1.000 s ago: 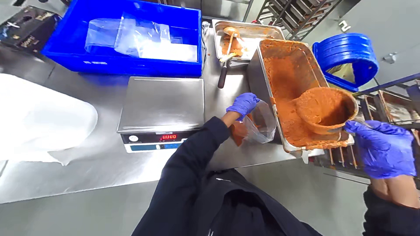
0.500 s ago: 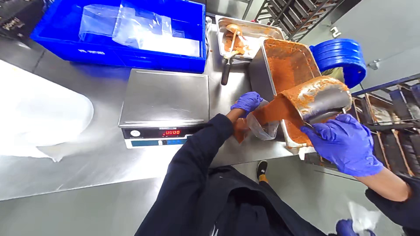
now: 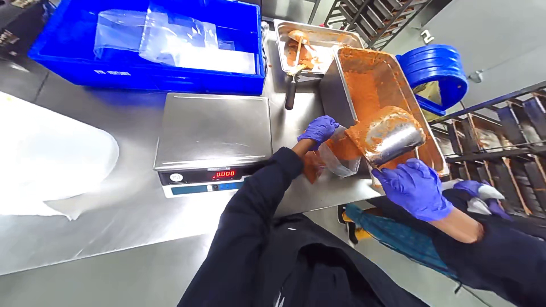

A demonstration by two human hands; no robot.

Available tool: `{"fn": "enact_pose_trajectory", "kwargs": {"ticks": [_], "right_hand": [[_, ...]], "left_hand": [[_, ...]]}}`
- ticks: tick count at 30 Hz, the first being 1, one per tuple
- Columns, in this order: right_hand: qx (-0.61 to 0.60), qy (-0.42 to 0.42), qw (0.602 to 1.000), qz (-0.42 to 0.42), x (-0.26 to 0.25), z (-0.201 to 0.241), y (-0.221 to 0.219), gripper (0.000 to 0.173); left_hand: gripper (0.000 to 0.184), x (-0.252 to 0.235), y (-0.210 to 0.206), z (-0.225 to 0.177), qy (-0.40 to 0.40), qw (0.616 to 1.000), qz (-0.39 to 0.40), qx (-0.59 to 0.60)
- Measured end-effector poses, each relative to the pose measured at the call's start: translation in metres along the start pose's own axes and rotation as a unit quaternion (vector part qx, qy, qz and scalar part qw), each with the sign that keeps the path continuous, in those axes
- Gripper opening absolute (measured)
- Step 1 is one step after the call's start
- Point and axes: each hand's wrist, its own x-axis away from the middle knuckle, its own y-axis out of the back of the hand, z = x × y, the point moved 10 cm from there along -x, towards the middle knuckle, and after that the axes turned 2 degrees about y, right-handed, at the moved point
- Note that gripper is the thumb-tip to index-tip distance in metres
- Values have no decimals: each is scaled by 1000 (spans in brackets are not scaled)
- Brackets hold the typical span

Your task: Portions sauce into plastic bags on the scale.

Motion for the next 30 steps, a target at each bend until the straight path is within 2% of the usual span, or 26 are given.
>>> {"fn": "enact_pose_trajectory", "kwargs": {"ticks": [7, 8, 10, 11, 13, 14, 16, 18, 20, 22, 24, 26, 28, 30], "right_hand": [[-29, -40, 998, -36, -2, -16, 20, 37], [-53, -75, 995, -33, -3, -25, 21, 41], [-133, -205, 970, -13, -2, -54, 21, 43], [-172, -299, 939, 10, 4, -72, 18, 40], [-247, -498, 830, 49, 27, -107, 11, 23], [-277, -567, 775, 39, 40, -123, 8, 16], [-337, -629, 700, 4, 62, -148, -2, 21], [-362, -653, 665, 7, 80, -169, -10, 21], [-330, -669, 663, 59, 94, -191, -23, 16], [-267, -664, 678, 167, 99, -218, -53, 14], [-225, -626, 691, 281, 96, -243, -103, 27], [-177, -561, 719, 371, 84, -264, -162, 32], [-136, -511, 740, 416, 69, -283, -219, 31], [-115, -446, 781, 423, 54, -296, -270, 26]], "left_hand": [[39, -2, -3, -2, 4, 1000, 9, 2], [39, -4, -3, -1, 4, 1000, 9, 2], [40, -5, -5, 1, 9, 1000, 11, -2], [40, -4, -5, 2, 12, 1000, 12, -2], [40, -4, -5, 4, 18, 1000, 10, 4], [40, -4, -5, 5, 20, 1000, 9, 8], [40, -4, -3, 7, 20, 1000, 5, 20], [38, -1, -1, 7, 32, 999, 8, 35], [38, 1, -1, 7, 39, 998, 7, 44], [38, 0, -1, 11, 45, 998, -1, 39], [39, 1, -1, 15, 62, 997, 0, 36], [39, 5, 0, 18, 72, 996, -4, 43], [38, 9, 3, 21, 88, 995, -8, 42], [37, 12, 5, 24, 110, 993, -13, 45]]}}
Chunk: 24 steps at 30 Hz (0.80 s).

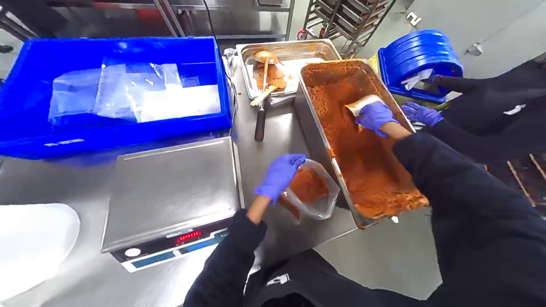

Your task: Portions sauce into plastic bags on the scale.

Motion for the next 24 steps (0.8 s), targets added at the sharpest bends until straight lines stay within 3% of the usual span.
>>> {"fn": "enact_pose_trajectory", "kwargs": {"ticks": [3, 5, 8, 12, 17, 20, 24], "right_hand": [[74, 168, 983, 15, -34, 43, -43, 16], [113, 252, 959, 63, -20, 76, -68, 15], [107, 298, 939, 135, 31, 95, -75, 17], [35, 244, 940, 236, 88, 84, -89, 25], [-93, 126, 945, 288, 142, 47, -112, 28], [-185, 58, 942, 274, 169, 23, -96, 22], [-293, -79, 938, 168, 208, -9, -58, 19]], "left_hand": [[36, 2, 0, 3, 28, 1000, -1, -2], [36, 2, 2, 2, 28, 1000, -2, -10], [36, 0, 0, 1, 18, 1000, 5, -6], [36, -4, -3, -3, 18, 1000, 9, -6], [37, -1, -2, -7, 4, 1000, 3, -25], [38, 2, -1, -11, 4, 999, 1, -44], [36, 7, -3, -19, 9, 998, -6, -57]]}}
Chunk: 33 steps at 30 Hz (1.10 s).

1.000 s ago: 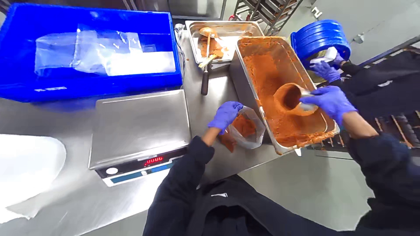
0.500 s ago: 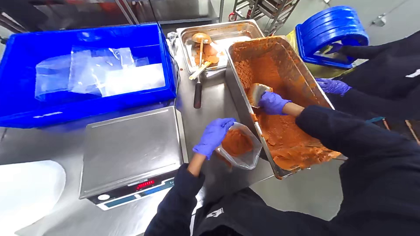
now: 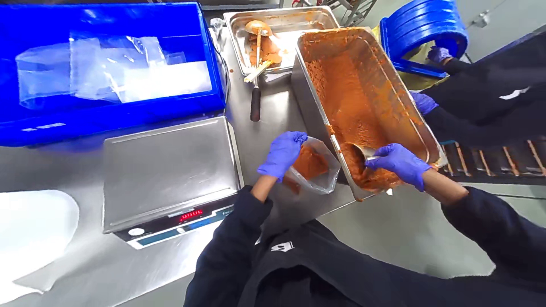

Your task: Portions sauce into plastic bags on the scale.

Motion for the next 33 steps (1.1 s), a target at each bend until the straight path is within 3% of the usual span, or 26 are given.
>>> {"fn": "enact_pose_trajectory", "kwargs": {"ticks": [4, 7, 12, 19, 23, 26, 29, 33], "right_hand": [[-190, -12, 971, -142, 23, -34, 25, 12], [-400, 34, 894, -197, 30, -51, 31, 18], [-491, 106, 826, -257, 33, -61, 47, 29], [-352, 244, 837, -342, 115, 7, 103, 29], [-58, 287, 864, -411, 176, 77, 88, 18], [168, 420, 790, -414, 197, 136, 36, 41], [288, 494, 723, -388, 192, 168, -8, 41], [331, 503, 707, -371, 192, 180, -23, 43]], "left_hand": [[36, 1, 3, 1, -6, 1000, -10, -8], [36, -2, 4, 4, -20, 1000, -18, 7], [39, -7, 2, 5, -36, 999, -14, 25], [38, -6, 2, 4, -40, 999, -11, 33], [39, -9, 1, -1, -70, 997, -9, 15], [39, -7, 1, -1, -78, 997, -7, 28], [37, -2, 3, -1, -89, 995, -10, 34], [37, -3, 5, -1, -104, 994, -16, 34]]}}
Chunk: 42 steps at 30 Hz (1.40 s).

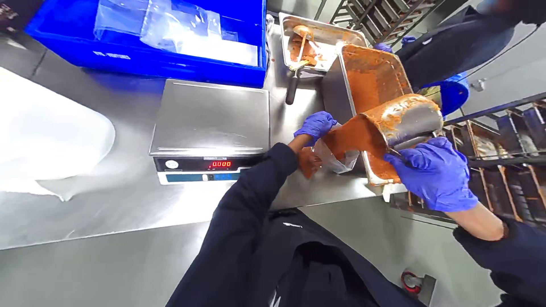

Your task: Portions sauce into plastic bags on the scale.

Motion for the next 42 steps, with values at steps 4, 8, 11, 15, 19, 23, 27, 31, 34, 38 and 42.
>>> {"fn": "enact_pose_trajectory", "kwargs": {"ticks": [4, 8, 11, 15, 19, 23, 27, 31, 34, 38, 42], "right_hand": [[-15, -28, 999, -17, 0, -9, 16, 43], [-35, -27, 998, -43, 3, -13, 25, 45], [-78, -57, 994, -52, 4, -17, 32, 43], [-194, -224, 955, -32, 13, -53, 28, 28], [-263, -332, 905, -46, 29, -81, 13, 16], [-261, -332, 906, -36, 34, -85, 7, 16], [-301, -352, 884, -63, 36, -93, 8, 17], [-432, -372, 812, -128, 47, -120, 0, 23], [-512, -367, 763, -145, 62, -150, -3, 23], [-497, -412, 750, -142, 86, -199, -19, 27], [-270, -533, 794, 111, 91, -218, -84, 16]], "left_hand": [[37, -3, -2, 7, -6, 1000, 1, -5], [37, -5, -1, 10, -5, 1000, 8, -5], [37, -4, -2, 9, -3, 1000, 10, -3], [37, -4, -3, 12, 8, 1000, 13, 9], [37, -4, 0, 11, 2, 1000, 13, 14], [37, -4, -1, 12, 9, 1000, 15, 21], [37, -5, -2, 14, 14, 1000, 11, 26], [37, -5, -1, 15, 22, 999, 10, 24], [36, -4, 0, 16, 32, 999, 12, 27], [36, 0, 2, 14, 43, 999, 12, 28], [36, 4, 2, 20, 57, 998, 8, 33]]}}
